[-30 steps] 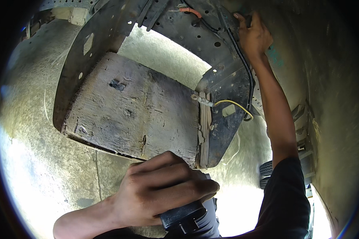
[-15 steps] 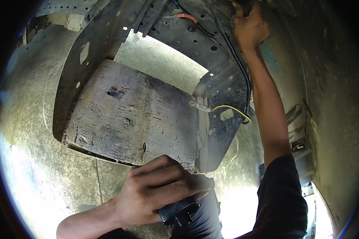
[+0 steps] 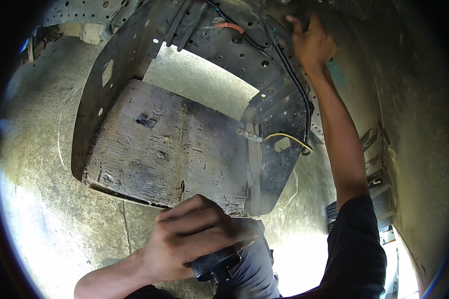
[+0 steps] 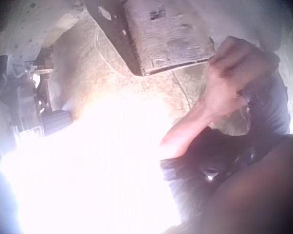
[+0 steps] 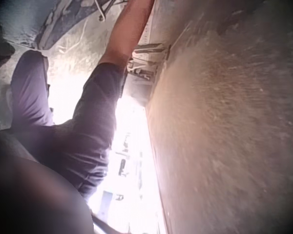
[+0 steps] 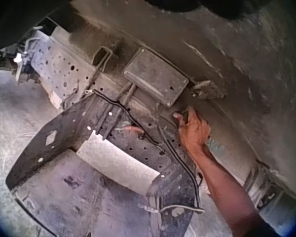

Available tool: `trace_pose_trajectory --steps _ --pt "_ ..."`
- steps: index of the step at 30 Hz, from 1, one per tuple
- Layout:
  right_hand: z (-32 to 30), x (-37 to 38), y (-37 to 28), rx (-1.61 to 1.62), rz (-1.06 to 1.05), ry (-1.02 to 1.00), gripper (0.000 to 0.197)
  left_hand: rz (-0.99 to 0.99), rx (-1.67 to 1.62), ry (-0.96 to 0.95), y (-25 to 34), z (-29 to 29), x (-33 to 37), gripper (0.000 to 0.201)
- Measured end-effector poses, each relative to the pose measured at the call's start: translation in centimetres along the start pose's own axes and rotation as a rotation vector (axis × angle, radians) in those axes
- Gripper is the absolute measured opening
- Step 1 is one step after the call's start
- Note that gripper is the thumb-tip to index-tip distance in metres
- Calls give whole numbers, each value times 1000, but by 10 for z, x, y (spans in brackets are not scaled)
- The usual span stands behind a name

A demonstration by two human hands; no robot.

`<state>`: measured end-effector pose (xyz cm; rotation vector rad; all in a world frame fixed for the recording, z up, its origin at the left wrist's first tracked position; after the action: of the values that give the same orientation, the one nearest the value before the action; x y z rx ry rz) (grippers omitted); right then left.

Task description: The person opens a tool chest drawer, places a wrench inside, and closes the drawer. The person then moves the tool chest across the garage floor and opens another drawer. The person walks to a truck and appears to inspect the undercarriage.

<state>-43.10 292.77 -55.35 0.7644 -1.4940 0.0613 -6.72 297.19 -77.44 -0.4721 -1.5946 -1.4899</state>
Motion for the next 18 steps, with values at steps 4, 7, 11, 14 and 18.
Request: trace_pose_trajectory --steps 4,7,11,14,18 --pt "-7 2 1 22 29 112 47 -44 13 -28 -3 6 2 28" --pt "-8 -2 -4 66 -60 42 48 -4 4 -32 -2 8 2 27" --pt "-9 -9 -1 -52 -5 61 48 -25 12 -3 0 6 0 28" --pt "-3 -11 3 73 63 53 46 -51 9 -32 2 8 0 29" --pt "3 -2 -4 50 -45 15 55 -6 33 -6 6 6 0 28"
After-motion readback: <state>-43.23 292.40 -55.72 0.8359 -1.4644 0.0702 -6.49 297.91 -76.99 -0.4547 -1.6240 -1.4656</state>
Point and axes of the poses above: each hand's wrist, its own x-axis towards the middle knuckle, its own z-axis out of the palm, y = z × x, the point moved 5 cm from there along x, towards the middle knuckle, and after that the axes turned 15 degrees about -x, right-handed, at the moved point
